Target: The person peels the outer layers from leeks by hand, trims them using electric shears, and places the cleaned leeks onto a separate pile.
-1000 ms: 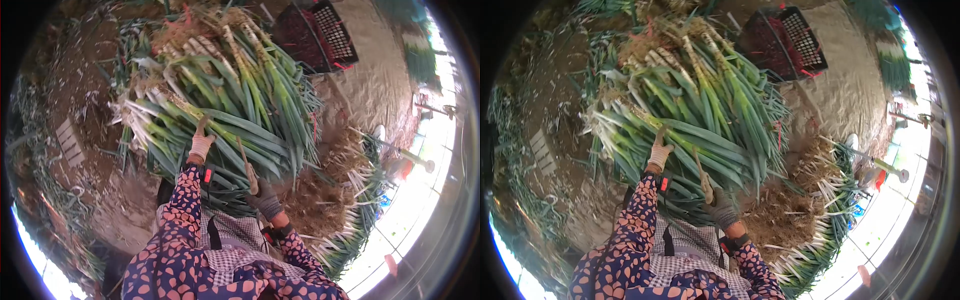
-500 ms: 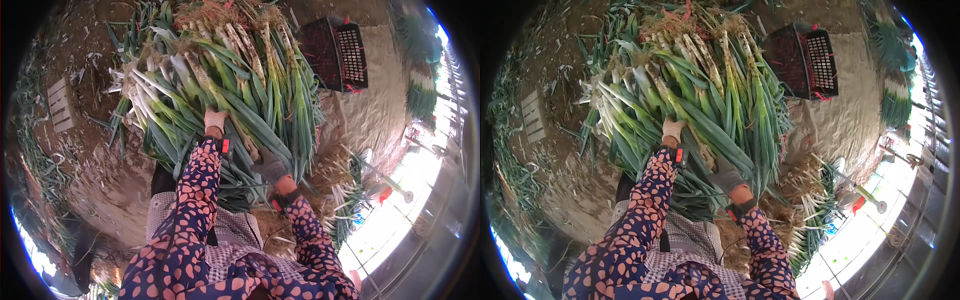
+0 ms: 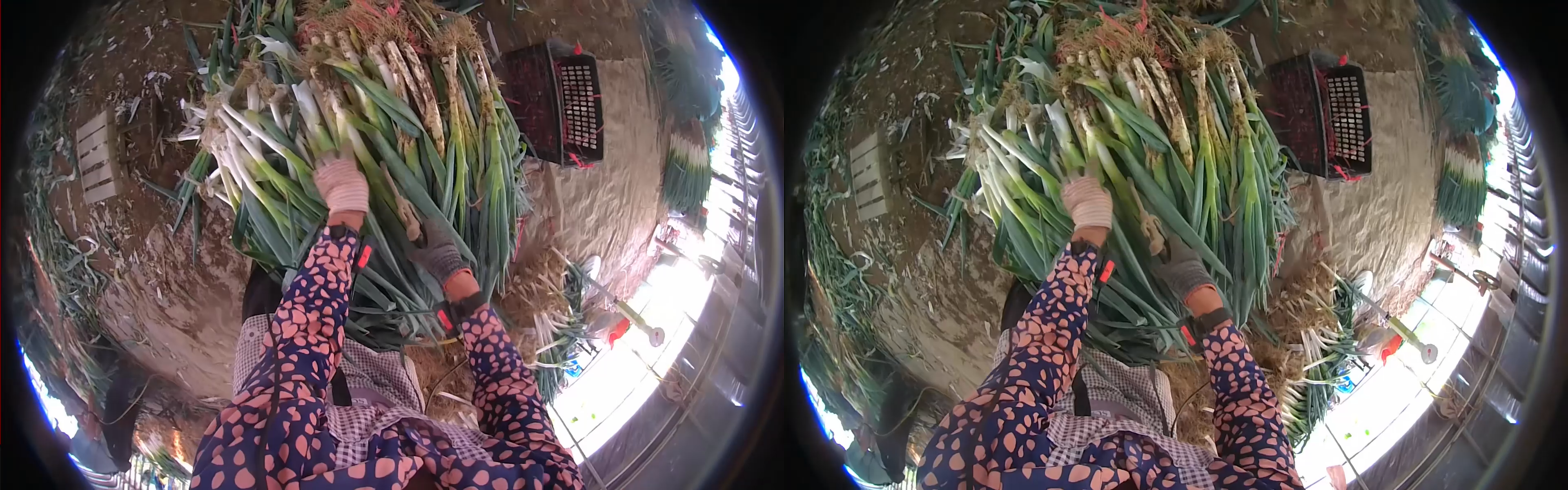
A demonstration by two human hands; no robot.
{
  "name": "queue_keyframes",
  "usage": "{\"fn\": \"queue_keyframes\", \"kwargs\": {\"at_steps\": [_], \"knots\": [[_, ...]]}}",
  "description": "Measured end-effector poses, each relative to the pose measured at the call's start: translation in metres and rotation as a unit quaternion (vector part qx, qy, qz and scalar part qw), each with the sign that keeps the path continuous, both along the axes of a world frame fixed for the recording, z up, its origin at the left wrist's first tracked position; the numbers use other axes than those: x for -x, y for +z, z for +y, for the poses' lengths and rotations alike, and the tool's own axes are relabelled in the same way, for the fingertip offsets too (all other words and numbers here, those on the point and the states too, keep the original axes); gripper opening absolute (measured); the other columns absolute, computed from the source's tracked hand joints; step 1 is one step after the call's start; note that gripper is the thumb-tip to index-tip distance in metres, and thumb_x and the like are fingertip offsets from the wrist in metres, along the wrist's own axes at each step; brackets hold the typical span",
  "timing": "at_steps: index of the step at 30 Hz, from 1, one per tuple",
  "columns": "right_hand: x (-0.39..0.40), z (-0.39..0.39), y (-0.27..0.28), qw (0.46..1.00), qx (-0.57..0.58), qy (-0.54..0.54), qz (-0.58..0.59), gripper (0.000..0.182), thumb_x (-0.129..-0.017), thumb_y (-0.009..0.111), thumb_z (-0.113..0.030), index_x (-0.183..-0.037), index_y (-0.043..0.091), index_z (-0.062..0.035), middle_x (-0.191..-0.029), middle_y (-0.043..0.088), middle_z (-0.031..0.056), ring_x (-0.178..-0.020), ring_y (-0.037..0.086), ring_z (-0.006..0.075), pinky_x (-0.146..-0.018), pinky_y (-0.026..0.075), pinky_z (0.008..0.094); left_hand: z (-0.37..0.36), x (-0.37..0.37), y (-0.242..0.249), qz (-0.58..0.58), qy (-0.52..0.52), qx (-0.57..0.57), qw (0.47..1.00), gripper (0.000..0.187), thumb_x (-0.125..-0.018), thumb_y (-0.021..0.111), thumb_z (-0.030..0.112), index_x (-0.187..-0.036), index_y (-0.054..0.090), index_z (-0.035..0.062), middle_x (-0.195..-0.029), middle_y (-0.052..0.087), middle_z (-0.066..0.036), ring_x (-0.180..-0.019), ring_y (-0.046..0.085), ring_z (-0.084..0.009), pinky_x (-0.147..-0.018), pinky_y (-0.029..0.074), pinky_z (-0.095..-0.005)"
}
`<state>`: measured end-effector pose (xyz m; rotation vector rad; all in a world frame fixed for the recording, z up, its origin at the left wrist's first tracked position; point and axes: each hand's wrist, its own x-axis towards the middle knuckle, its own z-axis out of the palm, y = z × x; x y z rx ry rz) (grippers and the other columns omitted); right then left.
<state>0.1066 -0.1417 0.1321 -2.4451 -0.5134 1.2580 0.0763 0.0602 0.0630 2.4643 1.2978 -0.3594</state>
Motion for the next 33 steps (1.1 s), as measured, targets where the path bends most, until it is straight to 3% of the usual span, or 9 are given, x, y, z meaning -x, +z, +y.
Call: {"fn": "queue_keyframes", "kwargs": {"at_steps": [13, 18, 21, 23, 24, 26, 28, 31, 33], "knots": [[0.013, -0.034, 0.059, 0.974, -0.010, -0.208, 0.089, 0.063, -0.067, 0.075, -0.019, -0.119, 0.043, -0.0038, -0.104, 0.059, 0.0179, -0.095, 0.060, 0.0270, -0.081, 0.046, 0.0351, -0.023, -0.059, -0.052, 0.171, 0.311, 0.159, 0.921, 0.018, -0.083, 0.058, 0.025, -0.098, 0.064, 0.0177, -0.096, 0.067, -0.004, -0.089, 0.066, -0.0208, -0.068, 0.054, -0.0339], [0.043, -0.078, 0.038, 0.971, -0.073, -0.212, 0.082, 0.062, -0.066, 0.075, -0.016, -0.119, 0.045, -0.0026, -0.099, 0.059, 0.0125, -0.091, 0.058, 0.0202, -0.079, 0.047, 0.0331, -0.005, -0.052, -0.122, 0.168, 0.241, 0.233, 0.927, 0.039, -0.074, 0.062, 0.038, -0.099, 0.067, 0.0073, -0.103, 0.065, -0.013, -0.095, 0.063, -0.0264, -0.080, 0.049, -0.0425], [0.052, -0.072, 0.071, 0.977, -0.069, -0.200, 0.024, 0.065, -0.063, 0.078, -0.014, -0.119, 0.047, -0.0038, -0.091, 0.059, 0.0067, -0.082, 0.056, 0.0146, -0.073, 0.047, 0.0316, -0.010, -0.030, -0.065, -0.053, 0.098, 0.316, 0.942, 0.027, -0.070, 0.058, 0.005, -0.097, 0.064, 0.0021, -0.099, 0.064, -0.016, -0.091, 0.063, -0.0255, -0.075, 0.050, -0.0333], [0.048, -0.070, 0.095, 0.976, -0.056, -0.204, 0.049, 0.064, -0.066, 0.075, -0.020, -0.120, 0.044, -0.0037, -0.099, 0.058, 0.0140, -0.089, 0.058, 0.0252, -0.077, 0.047, 0.0344, -0.010, 0.003, -0.067, -0.308, 0.094, 0.487, 0.812, 0.028, -0.070, 0.057, 0.002, -0.098, 0.060, 0.0013, -0.092, 0.063, -0.013, -0.085, 0.062, -0.0256, -0.073, 0.050, -0.0333], [0.045, -0.067, 0.108, 0.976, -0.048, -0.200, 0.064, 0.065, -0.068, 0.074, -0.023, -0.120, 0.042, -0.0036, -0.102, 0.058, 0.0176, -0.093, 0.059, 0.0306, -0.080, 0.046, 0.0359, -0.015, 0.014, -0.038, -0.392, 0.255, 0.616, 0.634, 0.029, -0.070, 0.058, 0.003, -0.099, 0.058, 0.0011, -0.089, 0.062, -0.011, -0.082, 0.061, -0.0259, -0.072, 0.051, -0.0336], [0.039, -0.053, 0.136, 0.981, -0.047, -0.171, 0.074, 0.067, -0.067, 0.074, -0.024, -0.121, 0.042, -0.0025, -0.105, 0.057, 0.0178, -0.096, 0.058, 0.0296, -0.083, 0.046, 0.0358, -0.009, 0.030, -0.001, -0.452, 0.256, 0.690, 0.504, 0.031, -0.073, 0.061, 0.009, -0.103, 0.053, 0.0025, -0.086, 0.059, -0.007, -0.077, 0.058, -0.0225, -0.070, 0.047, -0.0332], [0.035, -0.045, 0.144, 0.988, -0.027, -0.146, 0.052, 0.067, -0.067, 0.075, -0.023, -0.122, 0.041, -0.0020, -0.106, 0.057, 0.0173, -0.097, 0.058, 0.0283, -0.083, 0.045, 0.0351, 0.003, 0.034, -0.003, -0.457, 0.309, 0.803, 0.225, 0.033, -0.079, 0.063, 0.025, -0.099, 0.053, 0.0017, -0.086, 0.058, -0.009, -0.073, 0.057, -0.0236, -0.069, 0.047, -0.0375], [0.043, -0.041, 0.116, 0.958, -0.110, -0.234, 0.123, 0.062, -0.066, 0.074, -0.023, -0.116, 0.044, -0.0008, -0.101, 0.057, 0.0168, -0.091, 0.058, 0.0281, -0.081, 0.046, 0.0345, -0.003, 0.046, 0.020, -0.416, 0.371, 0.807, 0.195, 0.043, -0.081, 0.061, 0.043, -0.098, 0.053, 0.0046, -0.085, 0.056, -0.008, -0.072, 0.054, -0.0229, -0.068, 0.046, -0.0409], [0.034, -0.015, 0.127, 0.976, -0.028, -0.151, 0.156, 0.052, -0.067, 0.072, -0.025, -0.106, 0.048, -0.0005, -0.092, 0.057, 0.0185, -0.085, 0.057, 0.0304, -0.075, 0.046, 0.0363, -0.005, 0.053, 0.020, -0.349, 0.410, 0.756, 0.372, 0.050, -0.081, 0.061, 0.047, -0.105, 0.052, 0.0046, -0.086, 0.056, -0.008, -0.074, 0.054, -0.0238, -0.068, 0.046, -0.0424]]}}
